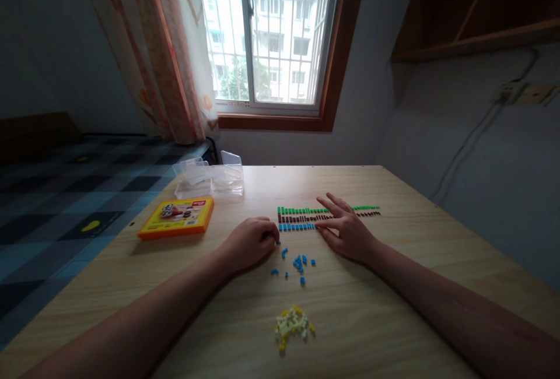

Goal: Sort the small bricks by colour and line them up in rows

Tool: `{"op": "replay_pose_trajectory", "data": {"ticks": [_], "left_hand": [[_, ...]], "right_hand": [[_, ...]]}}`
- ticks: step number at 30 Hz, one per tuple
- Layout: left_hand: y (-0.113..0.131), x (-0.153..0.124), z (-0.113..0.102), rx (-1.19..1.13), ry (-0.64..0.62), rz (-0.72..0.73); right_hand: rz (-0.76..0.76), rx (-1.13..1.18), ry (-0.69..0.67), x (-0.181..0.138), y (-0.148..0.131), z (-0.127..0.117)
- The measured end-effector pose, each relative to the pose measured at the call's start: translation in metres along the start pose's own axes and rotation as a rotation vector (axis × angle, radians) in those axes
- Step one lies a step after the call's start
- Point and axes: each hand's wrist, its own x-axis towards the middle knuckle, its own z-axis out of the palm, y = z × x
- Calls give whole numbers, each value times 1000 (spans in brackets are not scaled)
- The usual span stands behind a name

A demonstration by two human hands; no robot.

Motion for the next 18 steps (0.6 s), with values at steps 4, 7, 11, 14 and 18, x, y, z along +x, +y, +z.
{"op": "replay_pose_trajectory", "data": {"ticks": [4,7,11,14,18], "left_hand": [[-2,1,1,-3,5,3],[-2,0,1,-6,7,3],[-2,0,1,-14,13,13],[-2,0,1,-17,14,13],[-2,0,1,-24,13,11]], "right_hand": [[-2,-1,18,0,1,0],[-1,-5,33,0,1,0],[-9,-12,26,0,2,0],[-23,-9,23,0,2,0],[-12,-5,38,0,0,-1]]}}
